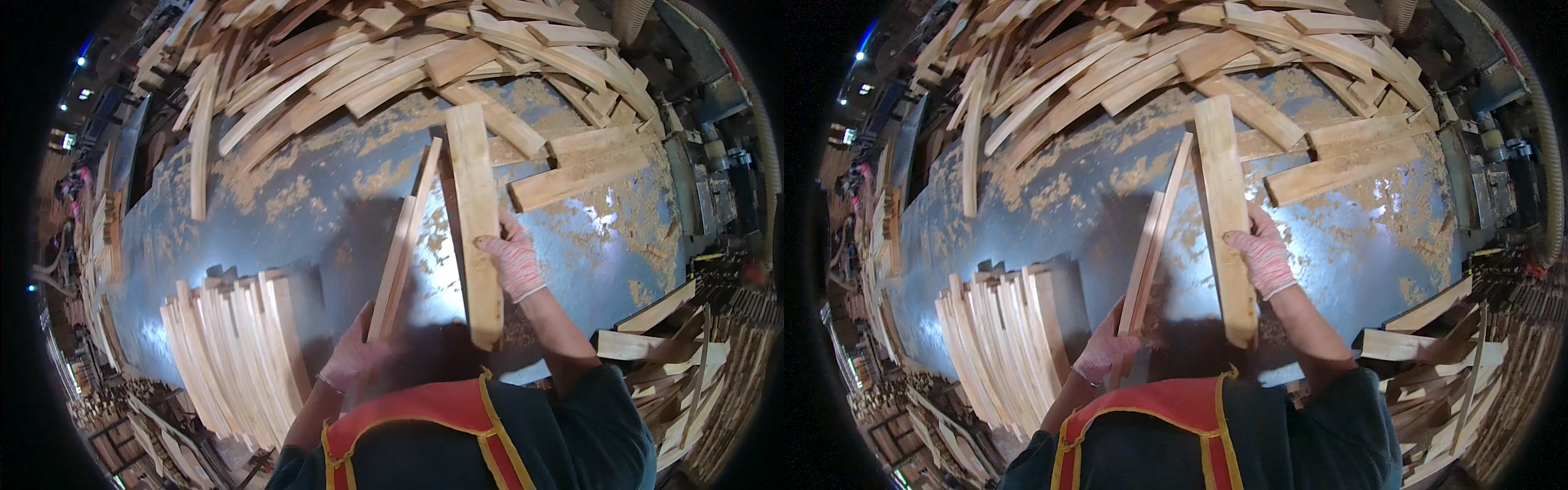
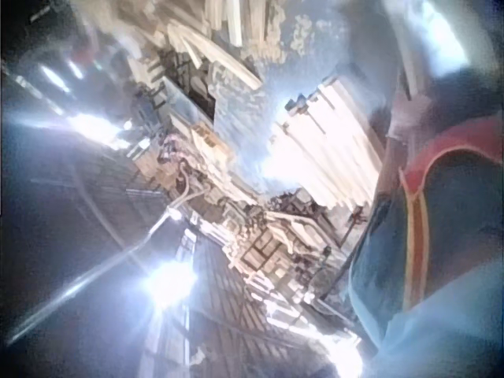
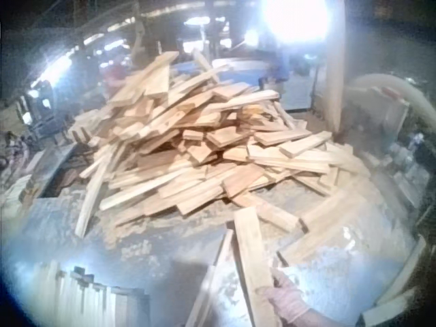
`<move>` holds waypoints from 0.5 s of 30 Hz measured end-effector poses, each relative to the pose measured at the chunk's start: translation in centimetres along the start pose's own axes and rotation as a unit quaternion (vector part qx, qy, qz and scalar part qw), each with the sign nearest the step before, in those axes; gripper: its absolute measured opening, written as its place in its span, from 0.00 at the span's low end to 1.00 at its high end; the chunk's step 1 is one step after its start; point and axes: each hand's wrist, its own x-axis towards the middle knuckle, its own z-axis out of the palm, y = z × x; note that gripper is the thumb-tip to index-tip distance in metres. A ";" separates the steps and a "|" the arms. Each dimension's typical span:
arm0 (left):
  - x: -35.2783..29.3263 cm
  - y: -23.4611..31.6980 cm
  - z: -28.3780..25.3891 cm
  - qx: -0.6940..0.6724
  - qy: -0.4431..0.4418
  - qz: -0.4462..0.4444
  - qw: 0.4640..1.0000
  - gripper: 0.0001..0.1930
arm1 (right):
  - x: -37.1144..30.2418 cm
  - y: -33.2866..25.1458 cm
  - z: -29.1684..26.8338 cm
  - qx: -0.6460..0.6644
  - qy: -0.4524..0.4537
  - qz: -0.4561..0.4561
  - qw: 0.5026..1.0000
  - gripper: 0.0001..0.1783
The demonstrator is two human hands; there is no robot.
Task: The person sorts and stacks light-colored wooden planks on a metal workbench. They pick up individual pieces from a large pile, inspect them, and arrange them into neat stacks. The person occasionally lifts and moves entire stacks of wood to different locations on the table.
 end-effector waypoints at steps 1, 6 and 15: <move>-1.1 0.5 0.0 -0.058 -0.012 -0.011 0.998 0.45 | -1.1 1.2 1.6 0.017 -0.009 0.015 1.000 0.40; -5.9 -3.7 -2.2 -0.097 0.054 -0.061 0.992 0.41 | -6.9 8.5 10.1 -0.024 0.061 0.090 0.994 0.42; -18.5 -11.2 -4.8 0.612 0.307 0.073 0.725 0.42 | -19.5 21.5 21.8 -0.485 -0.231 0.082 0.839 0.52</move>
